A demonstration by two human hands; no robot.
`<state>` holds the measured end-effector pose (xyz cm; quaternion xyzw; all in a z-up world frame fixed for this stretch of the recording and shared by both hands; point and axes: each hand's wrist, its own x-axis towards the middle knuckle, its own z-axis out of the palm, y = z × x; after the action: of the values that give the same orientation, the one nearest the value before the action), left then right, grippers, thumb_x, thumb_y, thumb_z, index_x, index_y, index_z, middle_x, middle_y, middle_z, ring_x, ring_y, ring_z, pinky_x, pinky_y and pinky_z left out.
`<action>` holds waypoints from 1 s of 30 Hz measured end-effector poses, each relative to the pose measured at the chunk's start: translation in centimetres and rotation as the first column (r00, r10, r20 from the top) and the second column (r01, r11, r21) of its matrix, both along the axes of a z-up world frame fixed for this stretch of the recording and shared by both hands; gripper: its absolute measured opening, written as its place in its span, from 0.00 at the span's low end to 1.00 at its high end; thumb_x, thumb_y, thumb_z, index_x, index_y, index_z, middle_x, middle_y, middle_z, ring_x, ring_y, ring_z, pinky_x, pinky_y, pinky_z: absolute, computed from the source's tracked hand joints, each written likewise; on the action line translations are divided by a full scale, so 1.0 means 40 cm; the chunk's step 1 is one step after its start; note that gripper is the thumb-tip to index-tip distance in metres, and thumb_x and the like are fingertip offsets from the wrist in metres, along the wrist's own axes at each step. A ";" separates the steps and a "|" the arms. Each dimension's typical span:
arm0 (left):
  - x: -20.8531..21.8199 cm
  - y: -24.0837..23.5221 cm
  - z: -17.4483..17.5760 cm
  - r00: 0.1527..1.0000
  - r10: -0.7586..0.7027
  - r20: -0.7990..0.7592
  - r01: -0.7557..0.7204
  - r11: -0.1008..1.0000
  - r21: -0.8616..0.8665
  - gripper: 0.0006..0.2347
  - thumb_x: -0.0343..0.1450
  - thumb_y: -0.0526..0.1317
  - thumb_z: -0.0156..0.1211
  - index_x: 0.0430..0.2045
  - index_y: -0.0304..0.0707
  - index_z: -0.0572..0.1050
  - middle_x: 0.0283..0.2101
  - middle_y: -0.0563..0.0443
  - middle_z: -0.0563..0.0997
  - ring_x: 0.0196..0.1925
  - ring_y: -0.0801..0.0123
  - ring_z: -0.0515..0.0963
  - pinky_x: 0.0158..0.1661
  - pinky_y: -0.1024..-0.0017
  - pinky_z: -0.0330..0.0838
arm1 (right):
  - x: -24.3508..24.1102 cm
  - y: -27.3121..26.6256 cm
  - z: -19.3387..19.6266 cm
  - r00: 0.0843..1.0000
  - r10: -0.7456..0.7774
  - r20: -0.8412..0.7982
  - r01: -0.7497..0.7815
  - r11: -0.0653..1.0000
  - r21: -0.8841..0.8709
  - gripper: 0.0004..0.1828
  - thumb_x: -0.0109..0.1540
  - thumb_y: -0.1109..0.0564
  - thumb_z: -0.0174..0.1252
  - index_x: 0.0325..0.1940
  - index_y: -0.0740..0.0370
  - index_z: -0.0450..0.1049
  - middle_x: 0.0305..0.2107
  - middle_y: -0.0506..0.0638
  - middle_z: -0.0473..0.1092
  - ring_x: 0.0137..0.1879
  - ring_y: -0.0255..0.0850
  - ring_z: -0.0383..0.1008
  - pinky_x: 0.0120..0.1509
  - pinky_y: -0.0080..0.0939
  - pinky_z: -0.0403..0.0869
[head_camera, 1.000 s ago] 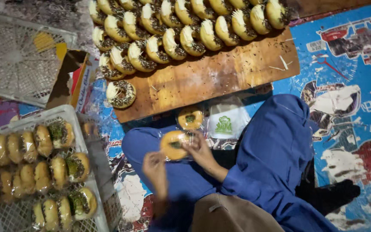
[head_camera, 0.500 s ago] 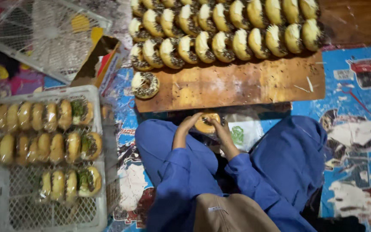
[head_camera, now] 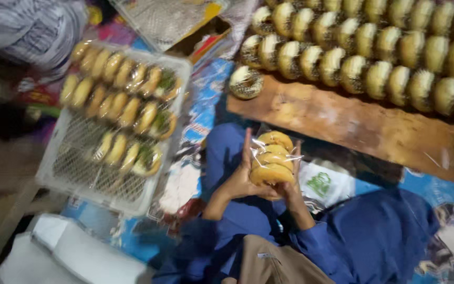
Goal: The person sits on the floor and repeatedly picks up frosted doughnuts from a wooden board, places each into a clear plastic bag, and then places the bagged doughnut into a white plastic crate. The person continues this process for multiple doughnuts throughout the clip.
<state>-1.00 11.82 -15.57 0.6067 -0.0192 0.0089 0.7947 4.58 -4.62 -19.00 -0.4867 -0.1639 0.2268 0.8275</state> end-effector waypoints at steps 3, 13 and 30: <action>-0.095 0.063 0.105 0.934 0.162 0.317 -0.331 0.726 0.604 0.44 0.53 0.39 0.86 0.66 0.38 0.66 0.68 0.45 0.69 0.74 0.55 0.64 0.75 0.57 0.54 | -0.022 0.065 0.104 0.956 0.214 0.200 -0.211 0.977 -0.039 0.70 0.59 0.19 0.52 0.81 0.55 0.17 0.77 0.59 0.42 0.79 0.53 0.53 0.78 0.55 0.58; -0.392 0.682 0.311 0.444 0.763 0.470 -0.336 -0.344 0.877 0.38 0.59 0.52 0.85 0.62 0.43 0.71 0.71 0.28 0.52 0.73 0.33 0.57 0.66 0.47 0.65 | 0.066 -0.079 0.222 0.829 0.459 0.319 -0.186 0.765 -0.616 0.34 0.71 0.40 0.39 0.76 0.62 0.57 0.68 0.60 0.64 0.76 0.50 0.60 0.78 0.47 0.53; -0.310 1.006 0.143 0.452 0.892 -0.023 0.382 -0.170 0.908 0.61 0.53 0.82 0.59 0.73 0.39 0.45 0.74 0.28 0.50 0.77 0.40 0.45 0.65 0.27 0.36 | 0.025 -0.540 -0.208 0.972 0.224 -0.070 -0.203 0.658 -0.725 0.35 0.72 0.40 0.28 0.73 0.64 0.62 0.61 0.61 0.71 0.67 0.51 0.69 0.75 0.49 0.61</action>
<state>-13.41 52.06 -9.86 0.8586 0.5056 -0.0623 -0.0578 5.56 -26.21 -27.32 -0.7549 -0.1269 0.3623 0.5317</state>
